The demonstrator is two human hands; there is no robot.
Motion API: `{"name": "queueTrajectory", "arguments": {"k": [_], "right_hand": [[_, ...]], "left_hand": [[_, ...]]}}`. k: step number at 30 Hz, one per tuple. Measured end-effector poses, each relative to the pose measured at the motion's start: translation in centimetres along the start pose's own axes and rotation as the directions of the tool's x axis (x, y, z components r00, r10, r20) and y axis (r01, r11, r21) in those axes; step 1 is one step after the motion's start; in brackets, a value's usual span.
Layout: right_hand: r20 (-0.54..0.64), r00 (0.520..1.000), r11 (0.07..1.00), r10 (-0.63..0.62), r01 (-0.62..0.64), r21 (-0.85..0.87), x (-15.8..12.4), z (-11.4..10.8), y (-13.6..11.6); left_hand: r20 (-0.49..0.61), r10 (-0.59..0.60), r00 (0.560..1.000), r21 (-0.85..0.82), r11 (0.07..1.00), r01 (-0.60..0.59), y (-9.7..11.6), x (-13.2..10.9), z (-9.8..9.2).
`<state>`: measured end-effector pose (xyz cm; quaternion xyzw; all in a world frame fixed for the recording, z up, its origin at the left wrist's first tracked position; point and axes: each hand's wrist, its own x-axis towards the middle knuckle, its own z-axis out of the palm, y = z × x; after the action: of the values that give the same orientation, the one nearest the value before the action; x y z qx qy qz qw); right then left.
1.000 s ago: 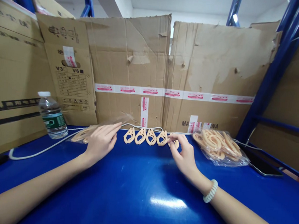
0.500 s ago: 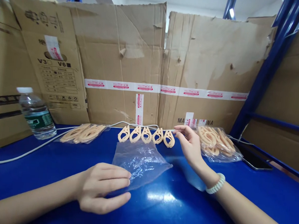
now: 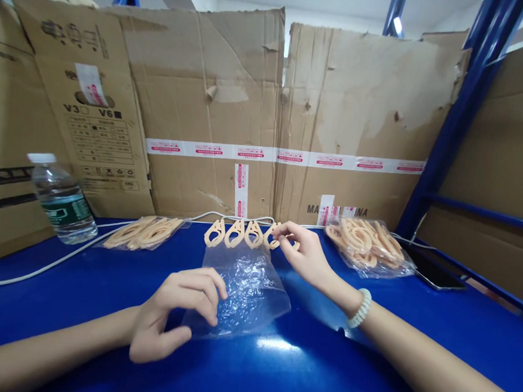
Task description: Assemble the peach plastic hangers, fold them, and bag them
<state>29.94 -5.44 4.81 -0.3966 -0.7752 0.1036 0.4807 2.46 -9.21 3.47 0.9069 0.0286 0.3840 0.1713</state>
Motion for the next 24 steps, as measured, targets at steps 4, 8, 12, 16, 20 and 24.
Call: {"name": "queueTrajectory", "arguments": {"k": [4,8,12,16,20,24], "right_hand": [[0.14,0.99,0.994,-0.019,0.034,-0.103,0.6,-0.4,0.0],[0.318,0.946,0.983,-0.065,0.115,-0.142,-0.1,0.4,0.0],[0.555,0.826,0.923,-0.102,0.287,-0.257,-1.6,1.1,-0.6],[0.618,0.784,0.849,-0.06,0.365,-0.381,-2.0,0.2,-0.9],[0.505,0.861,0.851,-0.059,0.308,-0.426,-0.7,-1.9,1.0],[0.381,0.925,0.835,-0.008,0.216,-0.506,1.0,-3.5,5.0]], "left_hand": [[-0.192,-0.21,0.959,0.088,0.969,0.23,0.1,0.6,0.1],[-0.032,-0.325,0.945,0.287,0.903,0.32,0.2,0.2,1.1],[0.175,-0.413,0.894,0.377,0.866,0.327,0.4,-0.8,1.9],[0.187,-0.402,0.896,0.368,0.874,0.316,0.3,-1.2,2.0],[0.18,-0.376,0.909,0.351,0.888,0.298,0.2,-0.9,1.6],[0.134,-0.306,0.943,0.325,0.912,0.25,0.0,-0.7,0.9]]}}
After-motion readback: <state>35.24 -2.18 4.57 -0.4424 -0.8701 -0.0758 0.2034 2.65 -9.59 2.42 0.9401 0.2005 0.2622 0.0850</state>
